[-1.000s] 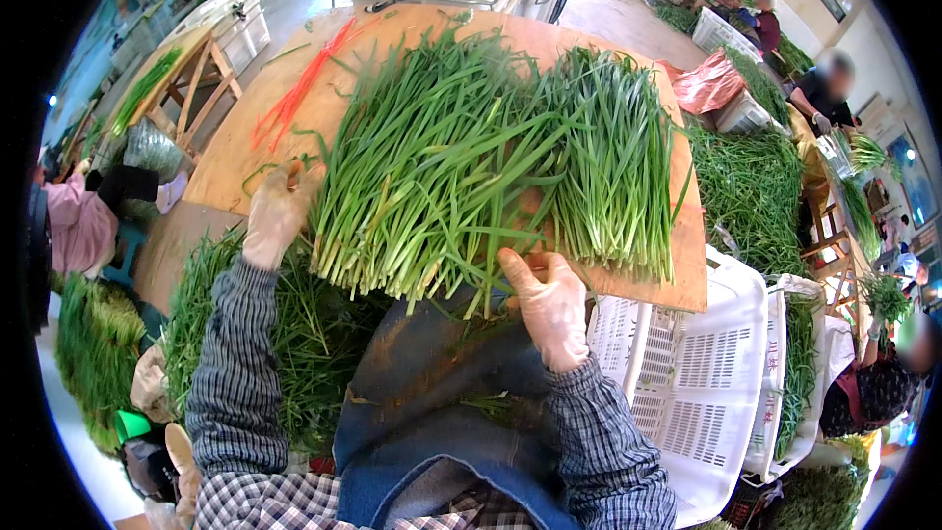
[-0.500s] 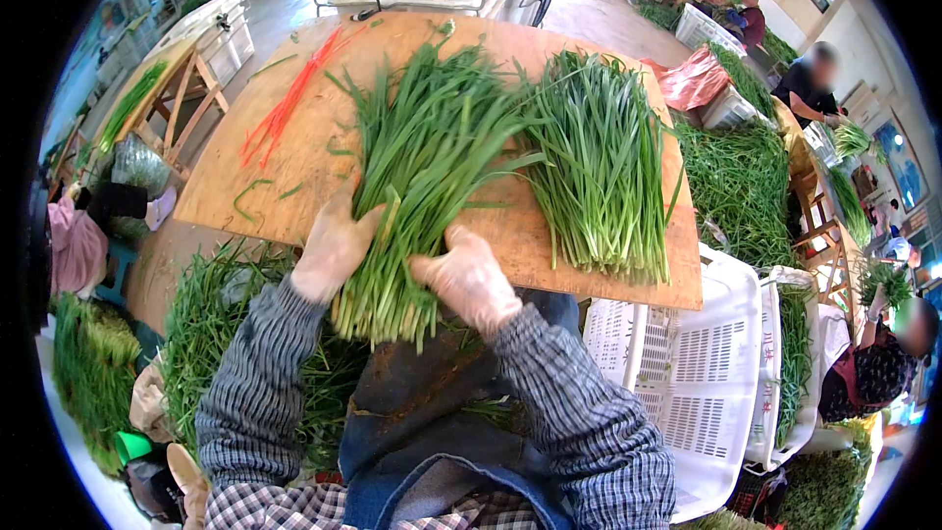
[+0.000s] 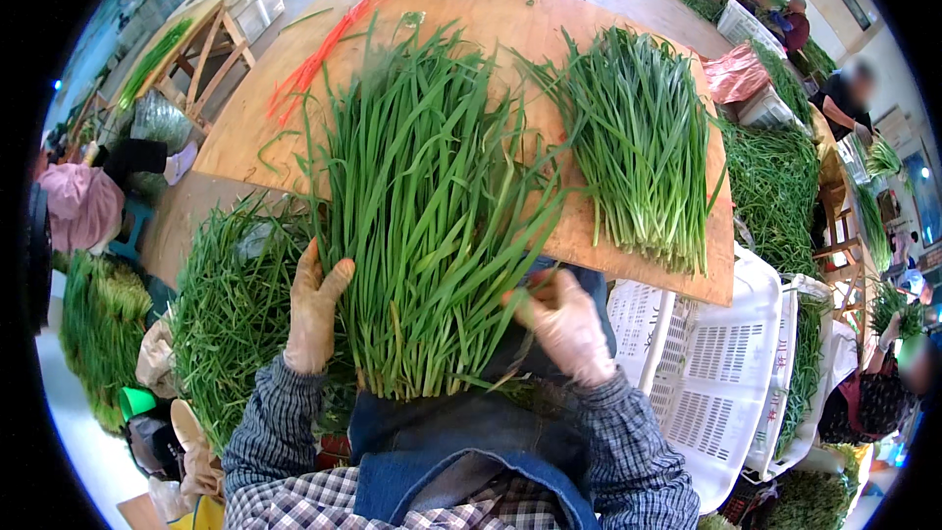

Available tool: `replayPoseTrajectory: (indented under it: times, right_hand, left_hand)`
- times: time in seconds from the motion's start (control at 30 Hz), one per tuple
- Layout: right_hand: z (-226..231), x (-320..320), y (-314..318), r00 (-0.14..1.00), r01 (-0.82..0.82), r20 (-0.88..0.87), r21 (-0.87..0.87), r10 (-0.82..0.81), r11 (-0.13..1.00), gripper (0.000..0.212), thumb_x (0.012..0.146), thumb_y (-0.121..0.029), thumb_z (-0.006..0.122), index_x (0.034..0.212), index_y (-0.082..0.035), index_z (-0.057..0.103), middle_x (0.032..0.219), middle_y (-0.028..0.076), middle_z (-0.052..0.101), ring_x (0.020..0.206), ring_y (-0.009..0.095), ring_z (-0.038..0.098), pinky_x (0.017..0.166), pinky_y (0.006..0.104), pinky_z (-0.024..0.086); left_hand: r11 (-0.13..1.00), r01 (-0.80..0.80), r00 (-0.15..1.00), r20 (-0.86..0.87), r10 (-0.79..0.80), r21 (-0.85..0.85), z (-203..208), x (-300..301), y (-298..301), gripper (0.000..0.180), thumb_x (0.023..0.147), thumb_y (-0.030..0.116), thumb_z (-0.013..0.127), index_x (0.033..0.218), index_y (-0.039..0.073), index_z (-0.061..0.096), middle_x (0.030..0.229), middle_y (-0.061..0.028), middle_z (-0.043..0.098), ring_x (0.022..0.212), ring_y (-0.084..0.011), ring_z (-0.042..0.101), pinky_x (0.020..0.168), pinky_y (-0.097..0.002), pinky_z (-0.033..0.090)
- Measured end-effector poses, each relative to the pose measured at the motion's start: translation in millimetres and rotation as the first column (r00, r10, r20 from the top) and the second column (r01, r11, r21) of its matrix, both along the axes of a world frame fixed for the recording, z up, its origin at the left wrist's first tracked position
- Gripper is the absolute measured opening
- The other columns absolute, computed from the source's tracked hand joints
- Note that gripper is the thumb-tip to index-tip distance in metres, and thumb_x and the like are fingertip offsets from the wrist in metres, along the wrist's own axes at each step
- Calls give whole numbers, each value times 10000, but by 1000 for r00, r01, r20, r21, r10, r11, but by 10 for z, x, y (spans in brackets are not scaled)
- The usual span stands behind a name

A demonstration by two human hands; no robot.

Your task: The person gathers green plants into bunches, aligns the stems by shaking and tapping them on a wooden board, and secures each bundle with a red tie.

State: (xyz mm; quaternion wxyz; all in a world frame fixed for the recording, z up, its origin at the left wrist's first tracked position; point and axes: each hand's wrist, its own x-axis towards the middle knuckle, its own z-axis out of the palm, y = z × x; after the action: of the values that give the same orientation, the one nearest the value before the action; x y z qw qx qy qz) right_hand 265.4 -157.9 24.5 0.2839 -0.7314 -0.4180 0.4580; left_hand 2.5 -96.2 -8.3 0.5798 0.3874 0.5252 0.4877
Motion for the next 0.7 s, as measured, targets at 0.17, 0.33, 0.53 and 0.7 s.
replayPoseTrajectory:
  times: [0.17, 0.33, 0.53, 0.7]
  right_hand:
    - [-113, 191, 63, 906, 295, -361, 164, -221, 941, 597, 813, -421, 637, 1149, 54, 503, 1000, 109, 580, 893, 196, 579, 738, 307, 493]
    - [-220, 75, 103, 836, 313, -516, 175, -183, 934, 669, 796, -423, 653, 1212, 65, 461, 1130, 150, 549, 1038, 228, 529, 895, 340, 423]
    - [-274, -425, 349, 767, 294, -631, 182, -118, 938, 625, 775, -345, 694, 1190, 72, 484, 1140, 128, 564, 1048, 193, 506, 934, 324, 385]
    - [105, -862, 250, 704, 275, -698, 94, -133, 957, 503, 774, -240, 718, 1146, 32, 516, 1071, 97, 597, 933, 163, 552, 853, 270, 430]
  left_hand:
    - [996, 48, 999, -4, -48, -76, -157, -141, 265, 603, 863, 302, 599, 1291, -53, 365, 1197, -107, 516, 1068, -183, 495, 928, -320, 394]
    - [970, 187, 863, 497, -88, -153, -277, -252, 505, 606, 855, 372, 580, 1299, 8, 385, 1215, -104, 512, 1056, -220, 524, 923, -348, 418]
    - [929, 359, 842, 459, -282, -87, -228, -144, 503, 607, 812, 372, 622, 1248, -10, 442, 1180, -108, 539, 1042, -204, 530, 911, -344, 426]
    - [835, 549, 828, 159, -537, -41, 501, 75, 301, 582, 753, 307, 699, 1175, -43, 503, 1111, -110, 579, 999, -174, 541, 881, -328, 432]
